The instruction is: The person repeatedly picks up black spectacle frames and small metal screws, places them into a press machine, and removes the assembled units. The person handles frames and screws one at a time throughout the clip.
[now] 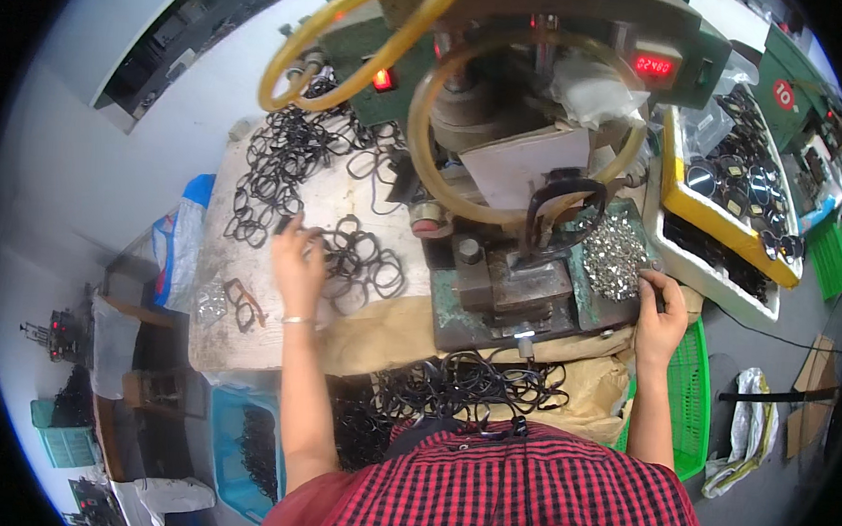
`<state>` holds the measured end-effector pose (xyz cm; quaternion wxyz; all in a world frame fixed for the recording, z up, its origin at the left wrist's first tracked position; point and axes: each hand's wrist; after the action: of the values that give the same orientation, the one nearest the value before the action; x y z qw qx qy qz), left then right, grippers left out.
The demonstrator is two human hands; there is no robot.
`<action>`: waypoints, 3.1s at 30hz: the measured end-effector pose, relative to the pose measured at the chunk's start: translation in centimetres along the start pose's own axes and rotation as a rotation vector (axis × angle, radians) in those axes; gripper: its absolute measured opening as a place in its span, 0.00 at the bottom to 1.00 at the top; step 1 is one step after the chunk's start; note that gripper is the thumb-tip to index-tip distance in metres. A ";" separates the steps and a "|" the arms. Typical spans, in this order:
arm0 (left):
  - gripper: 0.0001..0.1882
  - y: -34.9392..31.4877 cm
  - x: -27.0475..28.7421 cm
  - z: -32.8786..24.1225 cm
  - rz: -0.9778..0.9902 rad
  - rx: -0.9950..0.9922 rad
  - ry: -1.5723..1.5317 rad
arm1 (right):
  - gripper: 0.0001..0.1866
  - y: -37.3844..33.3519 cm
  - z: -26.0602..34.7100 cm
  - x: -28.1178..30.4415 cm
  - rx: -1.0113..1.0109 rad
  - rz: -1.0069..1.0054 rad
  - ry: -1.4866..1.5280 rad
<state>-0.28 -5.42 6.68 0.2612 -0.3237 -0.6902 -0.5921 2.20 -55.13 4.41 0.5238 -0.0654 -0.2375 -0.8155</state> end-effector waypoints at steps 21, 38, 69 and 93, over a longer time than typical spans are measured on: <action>0.06 2.7 5.8 -15.0 -0.436 0.371 -1.115 | 0.22 -0.5 12.7 -6.8 -0.341 0.496 0.814; 0.08 4.6 5.5 -25.3 -0.005 -0.061 -1.106 | 0.11 2.9 -0.3 -3.7 0.272 0.070 -0.497; 0.13 -0.3 -1.1 2.8 0.433 0.268 0.256 | 0.06 2.8 0.5 -2.1 0.139 0.084 -0.205; 0.06 -0.2 0.4 -11.1 -0.136 0.568 -1.142 | 0.23 0.1 9.7 -6.9 -0.202 0.462 0.667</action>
<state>-0.89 -16.36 8.65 -0.1100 -0.4619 -0.8696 -0.1356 3.94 -45.05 10.49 0.7322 0.0998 0.0471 -0.6721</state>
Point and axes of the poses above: each hand's wrist, its own y-axis towards the middle knuckle, its own x-axis out of the back of the hand, z = x × y, and after that the axes turned 8 degrees about -x, right-handed
